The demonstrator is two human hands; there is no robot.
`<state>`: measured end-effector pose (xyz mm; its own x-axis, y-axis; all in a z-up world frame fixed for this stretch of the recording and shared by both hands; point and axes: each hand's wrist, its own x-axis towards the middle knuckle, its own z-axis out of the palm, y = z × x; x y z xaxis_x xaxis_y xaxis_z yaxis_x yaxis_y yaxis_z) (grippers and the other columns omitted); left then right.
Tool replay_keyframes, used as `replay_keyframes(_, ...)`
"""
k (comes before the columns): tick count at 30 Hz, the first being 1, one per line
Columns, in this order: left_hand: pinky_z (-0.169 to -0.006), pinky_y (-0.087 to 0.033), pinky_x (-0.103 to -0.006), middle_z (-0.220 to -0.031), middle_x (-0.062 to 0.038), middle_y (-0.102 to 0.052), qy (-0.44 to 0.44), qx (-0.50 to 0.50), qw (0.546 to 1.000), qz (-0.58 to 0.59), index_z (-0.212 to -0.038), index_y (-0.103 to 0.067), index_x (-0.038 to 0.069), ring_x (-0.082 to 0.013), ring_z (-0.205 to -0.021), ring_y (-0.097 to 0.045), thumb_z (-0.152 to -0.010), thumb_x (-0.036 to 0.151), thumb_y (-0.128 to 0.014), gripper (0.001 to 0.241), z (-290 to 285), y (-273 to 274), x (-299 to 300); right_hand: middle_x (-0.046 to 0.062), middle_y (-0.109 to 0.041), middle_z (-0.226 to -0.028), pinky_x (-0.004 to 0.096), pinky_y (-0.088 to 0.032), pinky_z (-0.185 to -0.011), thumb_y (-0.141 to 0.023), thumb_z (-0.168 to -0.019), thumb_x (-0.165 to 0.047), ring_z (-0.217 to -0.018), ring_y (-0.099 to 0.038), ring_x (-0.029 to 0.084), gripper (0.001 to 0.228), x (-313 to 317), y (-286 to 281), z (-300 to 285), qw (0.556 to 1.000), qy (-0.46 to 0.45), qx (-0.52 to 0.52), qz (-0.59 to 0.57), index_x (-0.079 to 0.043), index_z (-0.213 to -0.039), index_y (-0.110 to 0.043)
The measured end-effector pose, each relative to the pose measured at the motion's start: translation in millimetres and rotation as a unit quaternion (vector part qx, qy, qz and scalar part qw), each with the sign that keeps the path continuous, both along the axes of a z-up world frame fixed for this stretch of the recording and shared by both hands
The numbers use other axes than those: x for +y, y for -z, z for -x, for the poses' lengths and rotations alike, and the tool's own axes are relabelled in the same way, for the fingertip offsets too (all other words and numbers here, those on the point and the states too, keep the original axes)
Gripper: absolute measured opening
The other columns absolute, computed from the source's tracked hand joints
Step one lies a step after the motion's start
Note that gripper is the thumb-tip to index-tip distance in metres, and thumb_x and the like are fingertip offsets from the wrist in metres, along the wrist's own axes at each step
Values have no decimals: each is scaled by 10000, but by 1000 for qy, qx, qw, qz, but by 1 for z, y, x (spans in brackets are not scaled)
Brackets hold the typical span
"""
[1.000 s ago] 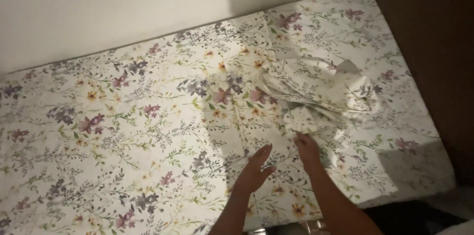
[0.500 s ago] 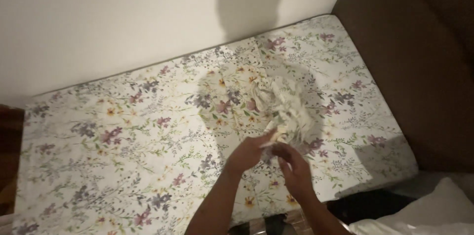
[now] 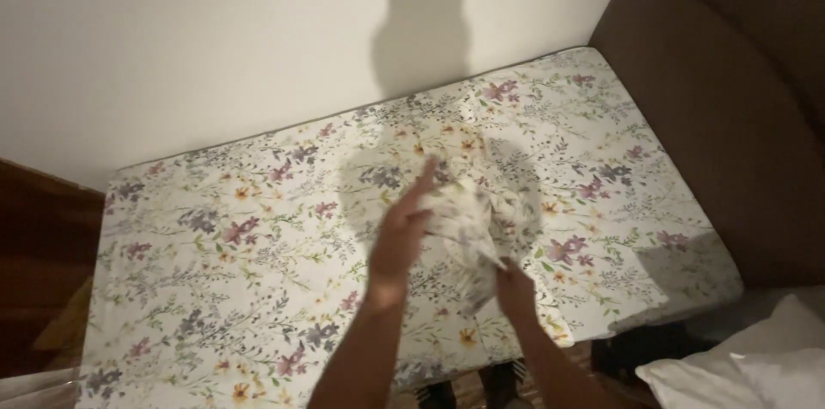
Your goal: The person removes a pillow from a floral pillowcase, places the pillow on the bed, and then folds the empty pillowcase. They then fold a floral bedsheet and place the folded items on the bed.
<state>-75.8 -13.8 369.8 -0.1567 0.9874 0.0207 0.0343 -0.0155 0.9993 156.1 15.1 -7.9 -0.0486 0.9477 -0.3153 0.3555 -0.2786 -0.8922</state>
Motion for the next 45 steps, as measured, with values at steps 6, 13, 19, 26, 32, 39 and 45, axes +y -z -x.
replay_keyframes(6, -539, -500, -166, -1308, -242, -694, -92, -68, 985, -127, -1627, -321, 150, -119, -695, -659, -923, -66, -379, 738, 111, 36, -47, 173, -739, -971, 525, -564, -862, -580, -1027, -251, -918, -721, 430, 213, 26, -75, -10, 951, 21, -200, -235, -207, -1189, -710)
replay_keyframes(13, -348, -416, -183, -1058, -273, -724, -242, -9, 968, -59, -1576, -427, 118, -224, -564, -646, -955, -85, -369, 656, 199, 40, -123, 56, -734, -861, 405, -549, -820, -674, -1062, -287, -870, -720, 304, 125, 50, -171, 11, 934, -11, -139, -330, -211, -1045, -772)
replay_keyframes(19, -357, -464, -150, -1077, -255, -706, -328, -38, 932, -152, -1616, -351, 108, -176, -592, -661, -958, -107, -403, 694, 236, 38, -171, 59, -730, -855, 406, -544, -810, -763, -1007, -211, -799, -709, 304, 46, 46, -248, 41, 884, -109, -124, -438, -171, -1015, -784)
replay_keyframes(26, -498, -348, -88, -1029, -202, -736, -367, 47, 923, -103, -1595, -399, 101, -164, -891, -682, -962, -88, -382, 661, 226, 24, -216, 81, -685, -868, 427, -518, -810, -756, -1030, -322, -832, -699, 328, 170, 49, -252, 59, 861, -109, -166, -468, -160, -1004, -800)
replay_keyframes(32, -809, -593, -445, -1362, -65, -643, -296, 156, 922, 196, -1407, -652, 248, -358, -1080, -663, -900, 66, -745, 546, 237, 43, -233, 121, -702, -858, 400, -513, -748, -793, -1051, -124, -744, -675, 347, 49, 24, -312, 86, 860, -90, -39, -501, -96, -1013, -806)
replay_keyframes(39, -959, -555, -482, -962, -311, -757, -274, 43, 953, 119, -1554, -517, 148, -429, -957, -751, -1060, 71, -495, 501, 279, 119, -240, 135, -738, -883, 428, -540, -701, -788, -1000, -94, -715, -688, 357, 29, 31, -286, 109, 894, -103, -51, -433, -92, -974, -802)
replay_keyframes(45, -994, -548, -465, -1196, -339, -672, -293, 0, 956, 36, -1449, -592, 91, -432, -1096, -664, -1070, 76, -468, 400, 300, 113, -183, 203, -728, -1012, 543, -567, -897, -645, -1055, -104, -930, -711, 431, 107, 58, -294, 159, 919, -114, -106, -363, -55, -1048, -740)
